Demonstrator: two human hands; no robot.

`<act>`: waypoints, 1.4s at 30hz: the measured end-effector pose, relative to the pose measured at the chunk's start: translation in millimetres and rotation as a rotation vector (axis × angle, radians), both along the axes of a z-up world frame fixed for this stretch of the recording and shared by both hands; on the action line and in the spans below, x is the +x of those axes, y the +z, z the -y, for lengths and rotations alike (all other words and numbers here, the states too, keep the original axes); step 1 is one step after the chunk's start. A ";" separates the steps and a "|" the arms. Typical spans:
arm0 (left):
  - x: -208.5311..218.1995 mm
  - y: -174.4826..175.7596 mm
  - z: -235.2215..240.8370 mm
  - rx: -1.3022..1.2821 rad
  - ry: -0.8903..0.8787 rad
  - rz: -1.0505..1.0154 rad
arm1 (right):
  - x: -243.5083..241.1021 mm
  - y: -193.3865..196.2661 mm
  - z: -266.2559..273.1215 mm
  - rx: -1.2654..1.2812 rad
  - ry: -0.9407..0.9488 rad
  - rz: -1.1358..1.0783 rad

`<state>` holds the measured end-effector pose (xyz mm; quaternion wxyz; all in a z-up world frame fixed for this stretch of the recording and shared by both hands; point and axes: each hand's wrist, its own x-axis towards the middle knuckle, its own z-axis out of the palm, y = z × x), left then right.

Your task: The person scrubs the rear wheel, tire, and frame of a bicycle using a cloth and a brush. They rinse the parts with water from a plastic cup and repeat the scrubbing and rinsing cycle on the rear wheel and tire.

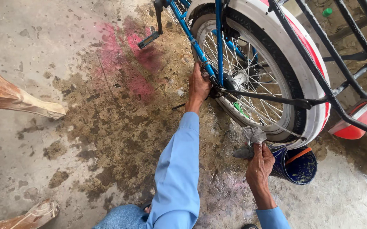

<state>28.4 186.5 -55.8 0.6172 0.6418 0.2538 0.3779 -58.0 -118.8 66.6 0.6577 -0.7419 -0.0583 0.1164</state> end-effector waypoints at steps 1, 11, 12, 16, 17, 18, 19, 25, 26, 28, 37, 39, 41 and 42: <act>-0.2 -0.7 1.2 0.036 0.007 0.007 | 0.9 -2.5 1.8 0.000 -0.013 -0.011; 1.0 -25.8 12.8 0.005 0.144 -0.260 | 2.4 -39.5 8.9 0.071 0.074 -0.008; 2.5 -28.1 14.2 -0.012 0.133 -0.324 | 0.7 -42.9 7.5 0.065 0.070 -0.022; 5.6 -32.0 15.5 -0.065 0.093 -0.359 | -3.5 -53.3 -2.5 0.059 0.064 -0.065; 5.5 -31.2 15.7 -0.027 0.099 -0.351 | -3.3 -55.3 -5.7 0.062 0.061 -0.071; 4.9 -29.8 15.5 0.010 0.106 -0.344 | -2.5 -57.3 -9.1 0.058 0.078 -0.069; 2.6 -28.9 16.6 0.047 0.108 -0.338 | -2.9 -59.4 -10.6 0.052 0.091 -0.069; -11.5 -14.1 13.6 -0.096 0.029 -0.322 | 1.2 -74.3 -25.6 0.008 0.105 -0.072; -13.1 -12.0 14.2 -0.120 0.006 -0.312 | 1.9 -76.2 -27.5 0.006 0.111 -0.065; -16.1 -10.7 13.2 -0.164 -0.041 -0.293 | 3.7 -79.9 -33.9 -0.004 0.097 -0.084; -13.5 -18.8 13.3 -0.268 -0.138 -0.290 | 0.4 -81.4 -57.1 -0.126 0.129 -0.006; -14.4 -22.9 11.6 -0.306 -0.165 -0.299 | 1.0 -80.2 -59.9 -0.208 0.128 0.062; -14.2 -26.6 12.8 -0.266 -0.124 -0.205 | 7.6 -74.0 -60.3 -0.271 0.111 0.121; -15.3 -29.6 12.3 -0.209 -0.067 -0.107 | 15.8 -68.1 -61.3 -0.375 0.103 0.101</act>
